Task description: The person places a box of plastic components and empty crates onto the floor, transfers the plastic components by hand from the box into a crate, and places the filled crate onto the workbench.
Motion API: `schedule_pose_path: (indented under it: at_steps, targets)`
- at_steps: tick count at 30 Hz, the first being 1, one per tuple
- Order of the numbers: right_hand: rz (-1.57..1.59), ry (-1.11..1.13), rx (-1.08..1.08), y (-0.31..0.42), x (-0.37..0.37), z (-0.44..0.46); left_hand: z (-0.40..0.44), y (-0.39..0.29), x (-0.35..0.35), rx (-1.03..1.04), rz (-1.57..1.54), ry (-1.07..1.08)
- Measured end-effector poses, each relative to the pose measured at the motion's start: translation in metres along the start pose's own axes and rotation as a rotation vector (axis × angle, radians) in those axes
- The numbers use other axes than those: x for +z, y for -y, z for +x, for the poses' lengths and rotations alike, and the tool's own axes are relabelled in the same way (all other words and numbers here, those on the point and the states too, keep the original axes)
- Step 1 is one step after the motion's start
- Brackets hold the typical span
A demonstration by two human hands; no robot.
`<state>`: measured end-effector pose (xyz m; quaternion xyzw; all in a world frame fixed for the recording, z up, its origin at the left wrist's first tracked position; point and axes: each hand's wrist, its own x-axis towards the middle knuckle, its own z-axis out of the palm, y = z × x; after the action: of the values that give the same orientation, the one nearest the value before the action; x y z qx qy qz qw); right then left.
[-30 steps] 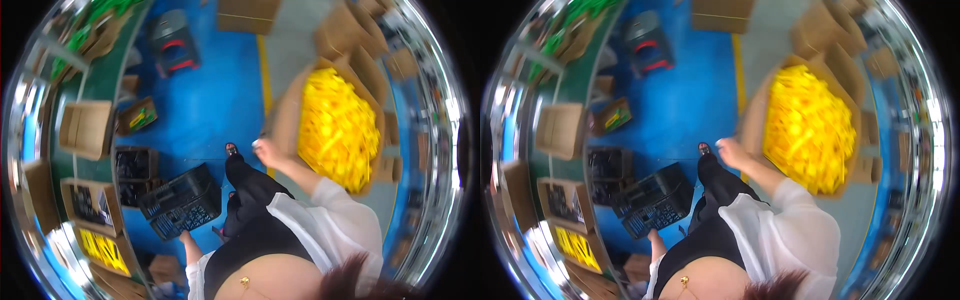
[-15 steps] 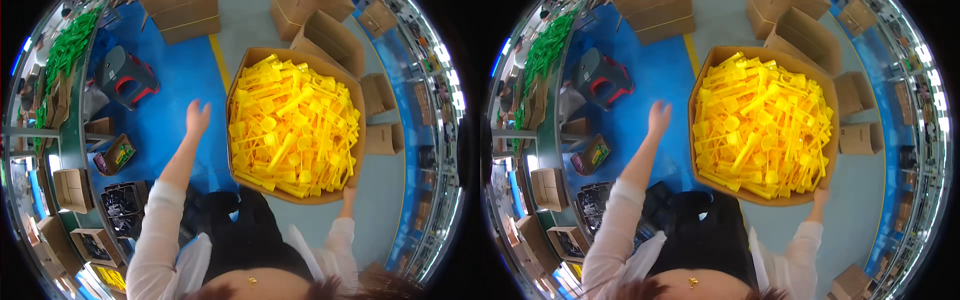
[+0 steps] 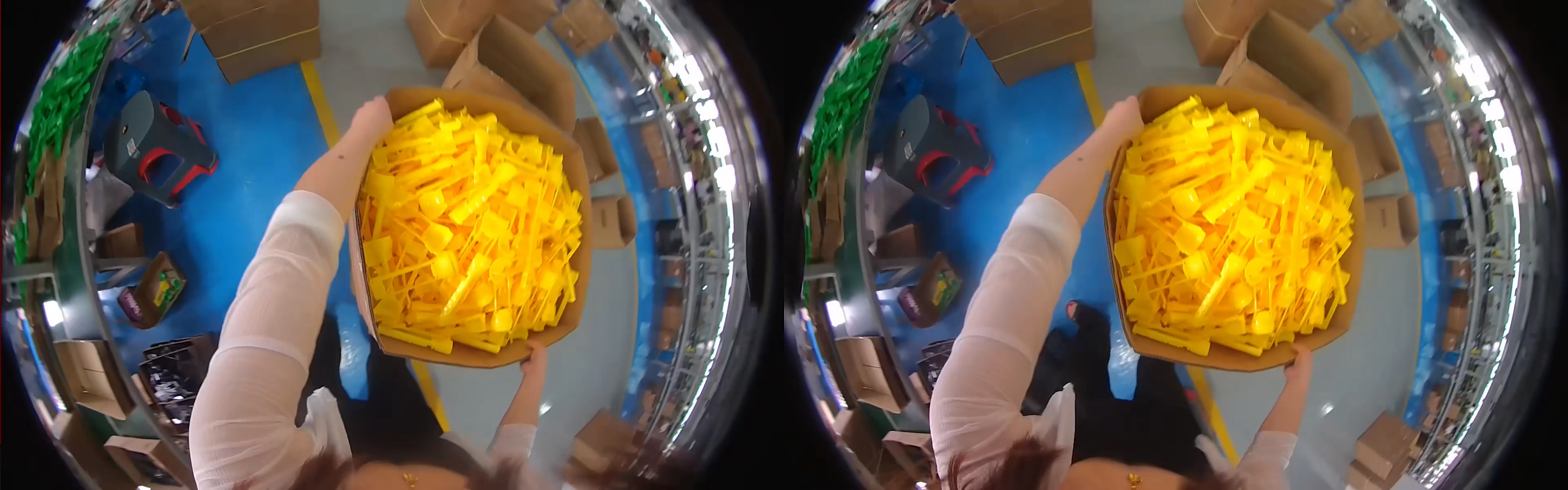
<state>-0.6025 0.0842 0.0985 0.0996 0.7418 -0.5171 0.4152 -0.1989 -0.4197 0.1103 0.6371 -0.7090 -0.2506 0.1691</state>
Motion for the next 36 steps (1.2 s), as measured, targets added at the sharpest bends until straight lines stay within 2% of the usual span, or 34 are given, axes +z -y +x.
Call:
schedule_pose_path:
  at_steps: [2,6,12,13,17,18,20,21,22,23,25,26,27,29,30,32,33,35,36]
  targets:
    - [-0.001,-0.042,-0.020,-0.011,0.008,-0.027,-0.009,0.003,-0.006,0.004,-0.065,0.012]
    - [-0.085,0.033,-0.052,-0.007,0.007,-0.019,-0.031,0.033,-0.020,0.184,-0.030,-0.011]
    - [-0.230,0.125,-0.159,0.026,0.028,0.017,-0.115,0.083,-0.074,-0.030,-0.065,-0.057]
    - [-0.285,0.142,-0.116,0.036,0.040,0.031,-0.134,0.099,-0.086,-0.095,-0.097,-0.087]
    - [-0.430,0.333,-0.399,0.073,0.171,0.002,-0.241,0.174,-0.121,-0.303,-0.086,-0.297]
    - [-0.611,0.519,-0.425,0.092,0.236,0.008,-0.299,0.195,-0.134,-0.567,-0.055,-0.380]
    - [-0.969,0.646,-0.518,0.101,0.324,0.042,-0.366,0.219,-0.133,-0.655,-0.208,-0.582]
    - [-1.162,0.583,-0.626,0.104,0.386,-0.001,-0.394,0.218,-0.134,-0.751,-0.173,-0.634]
    - [-0.997,0.606,-0.802,0.089,0.400,0.036,-0.400,0.238,-0.128,-0.806,-0.019,-0.587]
    - [-0.997,0.788,-0.716,0.088,0.447,0.018,-0.419,0.233,-0.125,-0.872,-0.088,-0.699]
    - [-0.991,0.990,-0.862,0.066,0.556,-0.016,-0.456,0.219,-0.112,-0.976,-0.165,-0.928]
    - [-1.199,0.920,-0.985,0.056,0.607,-0.055,-0.459,0.223,-0.112,-0.998,-0.178,-1.054]
    - [-1.218,0.722,-1.154,0.027,0.661,-0.067,-0.453,0.236,-0.121,-1.045,-0.157,-1.075]
    - [-1.221,0.707,-1.351,0.000,0.747,-0.135,-0.447,0.259,-0.138,-1.165,-0.119,-1.143]
    - [-1.301,0.746,-1.350,-0.008,0.784,-0.168,-0.447,0.280,-0.146,-1.183,-0.122,-1.174]
    - [-1.449,0.802,-1.303,0.005,0.789,-0.168,-0.439,0.284,-0.132,-1.191,-0.098,-1.206]
    - [-1.415,0.792,-1.295,-0.001,0.795,-0.173,-0.430,0.294,-0.148,-1.222,-0.034,-1.159]
    - [-1.303,0.934,-1.115,-0.004,0.786,-0.151,-0.421,0.312,-0.161,-1.292,0.047,-1.079]
    - [-1.320,0.876,-1.148,-0.011,0.778,-0.153,-0.409,0.335,-0.172,-1.318,0.076,-1.063]
